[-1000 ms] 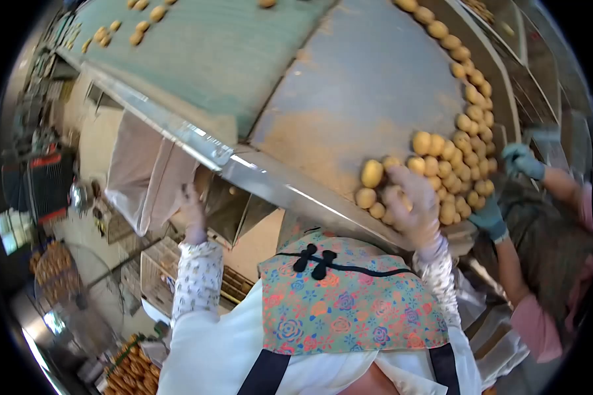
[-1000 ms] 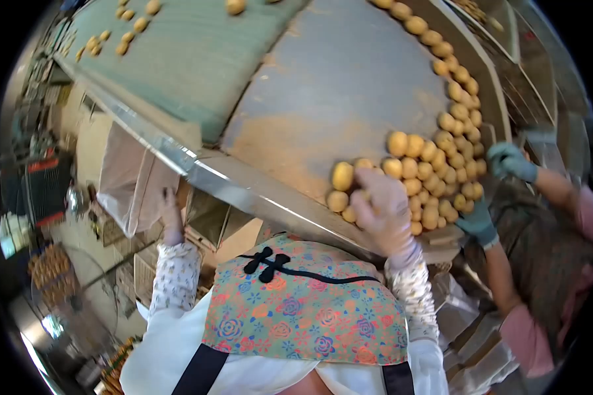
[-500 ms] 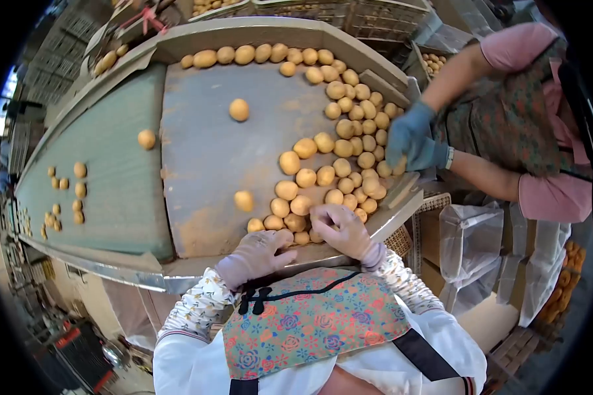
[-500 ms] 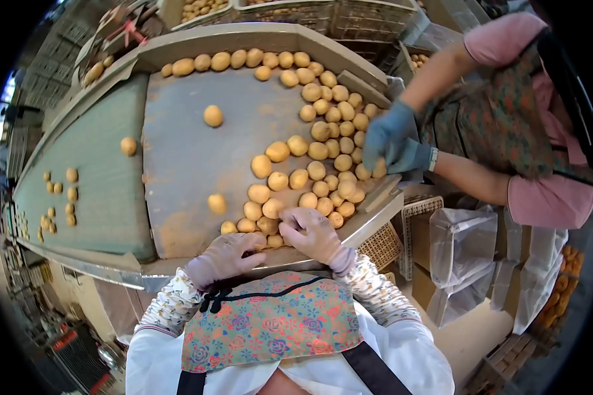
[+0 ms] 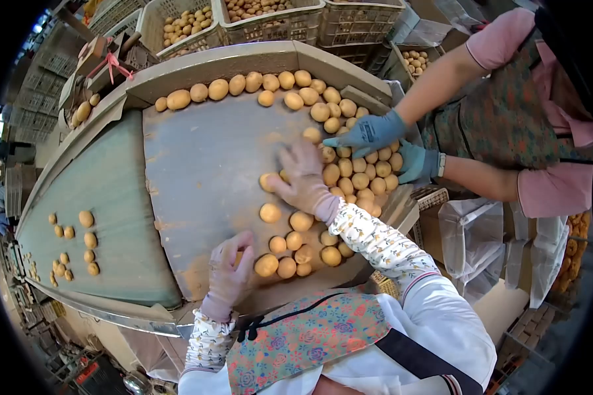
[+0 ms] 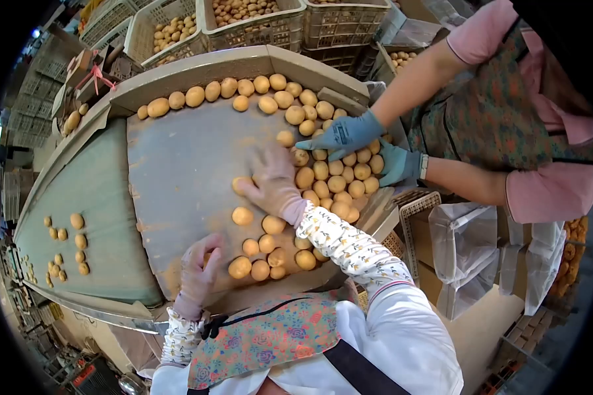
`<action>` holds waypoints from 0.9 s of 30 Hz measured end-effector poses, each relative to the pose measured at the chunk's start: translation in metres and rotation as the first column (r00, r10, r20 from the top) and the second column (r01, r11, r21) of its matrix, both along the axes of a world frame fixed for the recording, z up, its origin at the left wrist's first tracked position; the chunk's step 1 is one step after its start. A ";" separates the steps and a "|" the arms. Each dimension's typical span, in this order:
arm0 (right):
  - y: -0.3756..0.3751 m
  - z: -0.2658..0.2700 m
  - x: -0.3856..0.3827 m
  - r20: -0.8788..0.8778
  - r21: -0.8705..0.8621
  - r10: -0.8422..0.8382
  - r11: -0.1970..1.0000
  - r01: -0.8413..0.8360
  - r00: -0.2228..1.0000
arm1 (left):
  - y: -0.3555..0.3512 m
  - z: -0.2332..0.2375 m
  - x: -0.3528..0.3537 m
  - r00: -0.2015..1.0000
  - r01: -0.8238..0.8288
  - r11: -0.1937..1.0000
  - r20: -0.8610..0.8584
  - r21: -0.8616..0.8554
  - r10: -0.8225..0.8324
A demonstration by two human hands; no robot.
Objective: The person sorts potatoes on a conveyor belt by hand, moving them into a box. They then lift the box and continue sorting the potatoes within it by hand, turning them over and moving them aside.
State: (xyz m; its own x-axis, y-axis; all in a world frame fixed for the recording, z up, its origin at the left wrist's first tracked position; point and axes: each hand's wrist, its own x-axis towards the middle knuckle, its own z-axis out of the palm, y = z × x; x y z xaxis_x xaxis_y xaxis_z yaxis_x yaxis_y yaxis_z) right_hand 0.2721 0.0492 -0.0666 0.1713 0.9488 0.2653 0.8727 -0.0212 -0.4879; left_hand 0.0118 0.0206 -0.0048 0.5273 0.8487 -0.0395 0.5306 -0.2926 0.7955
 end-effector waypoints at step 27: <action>0.028 0.007 -0.048 -0.184 0.009 0.620 0.777 -0.629 0.763 | 0.014 0.009 -0.001 0.997 -0.059 0.957 0.062 0.284 0.043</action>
